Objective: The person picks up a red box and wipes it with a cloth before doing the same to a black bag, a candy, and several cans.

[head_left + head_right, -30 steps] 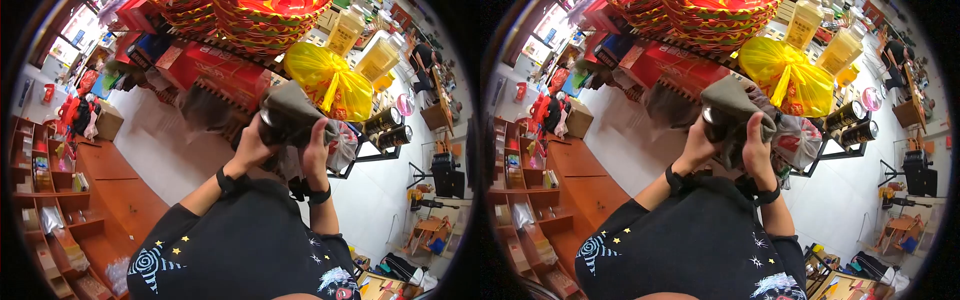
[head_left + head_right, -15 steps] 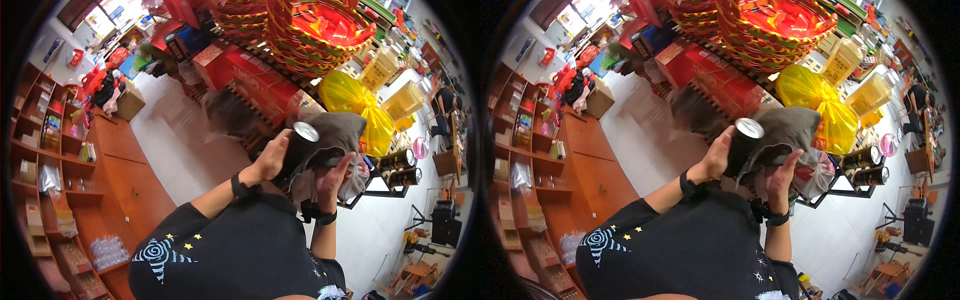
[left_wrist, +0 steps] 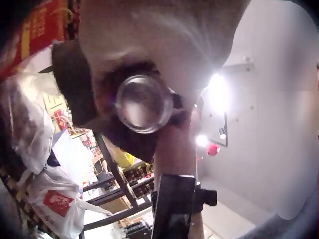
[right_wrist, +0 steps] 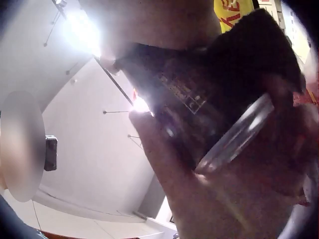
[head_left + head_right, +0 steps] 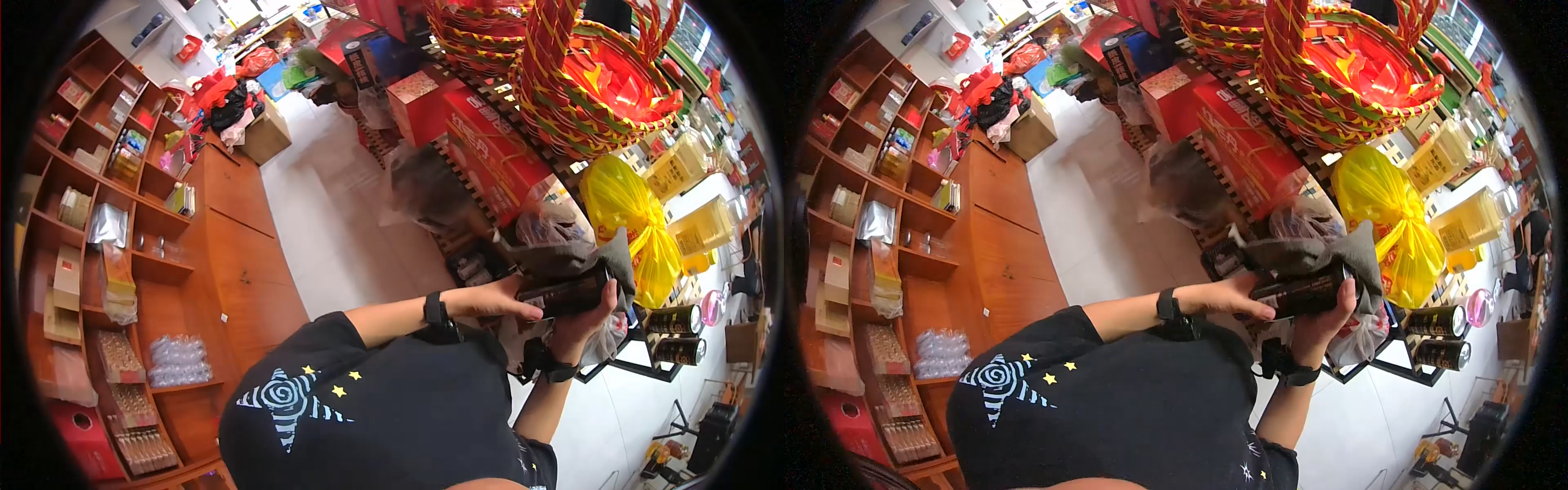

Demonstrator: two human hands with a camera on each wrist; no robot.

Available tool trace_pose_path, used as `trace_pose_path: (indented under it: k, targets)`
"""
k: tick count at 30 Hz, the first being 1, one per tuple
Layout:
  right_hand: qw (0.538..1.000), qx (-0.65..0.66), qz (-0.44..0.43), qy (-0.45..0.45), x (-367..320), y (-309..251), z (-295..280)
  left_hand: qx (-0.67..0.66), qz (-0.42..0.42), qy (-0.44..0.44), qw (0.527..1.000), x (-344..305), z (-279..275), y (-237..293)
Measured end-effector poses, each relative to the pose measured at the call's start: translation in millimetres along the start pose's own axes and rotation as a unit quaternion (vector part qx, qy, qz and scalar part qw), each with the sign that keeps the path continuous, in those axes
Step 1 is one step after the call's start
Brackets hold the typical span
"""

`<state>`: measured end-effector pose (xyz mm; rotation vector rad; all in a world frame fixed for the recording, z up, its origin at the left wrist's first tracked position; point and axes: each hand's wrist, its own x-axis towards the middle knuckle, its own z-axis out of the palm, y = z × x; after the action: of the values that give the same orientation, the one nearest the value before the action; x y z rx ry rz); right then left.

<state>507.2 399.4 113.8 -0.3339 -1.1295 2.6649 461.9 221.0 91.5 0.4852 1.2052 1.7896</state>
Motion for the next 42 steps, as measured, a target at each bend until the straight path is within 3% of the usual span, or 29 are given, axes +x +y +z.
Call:
trace_pose_path:
  k: [2,6,8,9,10,12,13,14,16,20,21,22,24,25,26,29,31,34,35,36,38,39,40,41,42]
  targets:
    - [1.0,-0.002,-0.023,-0.012,4,11,-1,-0.079,-0.041,-0.02,0.996,-9,1,11]
    - [0.996,-0.039,-0.049,-0.066,17,20,-4,-0.09,-0.065,-0.008,0.994,-1,-13,9]
    - [0.999,-0.029,-0.032,-0.027,16,22,0,0.171,0.128,0.066,0.975,11,-21,5]
    - [0.996,-0.079,-0.043,-0.008,18,24,4,0.259,0.119,0.085,0.955,13,-24,10]
    - [0.99,-0.129,-0.055,0.012,20,26,8,0.261,0.121,0.084,0.954,13,-24,13]
    - [0.99,-0.083,-0.09,0.066,24,42,19,0.367,0.12,0.188,0.903,14,-22,16]
    - [0.992,-0.075,-0.063,0.084,27,48,21,0.429,0.212,0.273,0.835,15,-18,3]
    - [0.992,-0.068,-0.034,0.102,27,50,22,0.426,0.211,0.276,0.835,15,-19,-2]
    - [0.991,-0.088,-0.008,0.097,30,48,18,0.492,0.264,0.331,0.761,15,-21,-8]
    - [0.985,-0.146,0.057,0.076,21,37,26,0.469,0.298,0.297,0.776,14,-26,6]
    - [0.981,-0.177,0.076,0.006,11,29,30,0.485,0.323,0.308,0.752,15,-28,11]
    - [0.951,-0.283,0.108,-0.058,0,10,36,0.486,0.325,0.308,0.751,14,-27,14]
    - [0.949,-0.266,0.077,-0.15,-3,2,23,0.414,0.28,0.307,0.81,11,-29,23]
    - [0.936,-0.284,0.124,-0.167,-3,-9,12,0.427,0.28,0.31,0.802,10,-29,26]
    - [0.933,-0.303,0.066,-0.185,-6,-11,7,0.429,0.281,0.305,0.803,8,-29,27]
    - [0.934,-0.296,0.073,-0.187,-5,-12,-14,0.412,0.272,0.27,0.826,7,-27,22]
    - [0.911,-0.371,-0.012,-0.181,-1,-10,-18,0.371,0.306,0.273,0.833,6,-23,14]
    - [0.906,-0.393,-0.063,-0.144,-1,-8,-13,0.362,0.337,0.217,0.841,15,-29,-6]
    - [0.906,-0.397,-0.07,-0.128,1,1,-10,0.4,0.35,0.215,0.819,14,-23,-4]
    - [0.925,-0.358,-0.118,-0.055,-6,23,-11,0.355,0.228,0.227,0.878,18,-28,-21]
    - [0.913,-0.391,-0.11,-0.035,-12,37,-3,0.401,0.288,0.178,0.851,36,-46,-64]
    - [0.93,-0.329,-0.157,-0.045,-19,27,35,0.191,0.31,0.038,0.931,-7,-6,-25]
    - [0.903,-0.374,-0.194,-0.091,-17,22,39,0.182,0.297,0.03,0.937,-15,-16,-33]
    - [0.91,-0.36,-0.191,-0.071,-18,15,47,0.413,0.352,0.028,0.839,-14,-35,-46]
    - [0.945,-0.306,-0.112,-0.039,-21,10,45,0.61,0.395,0.009,0.687,-9,-46,-54]
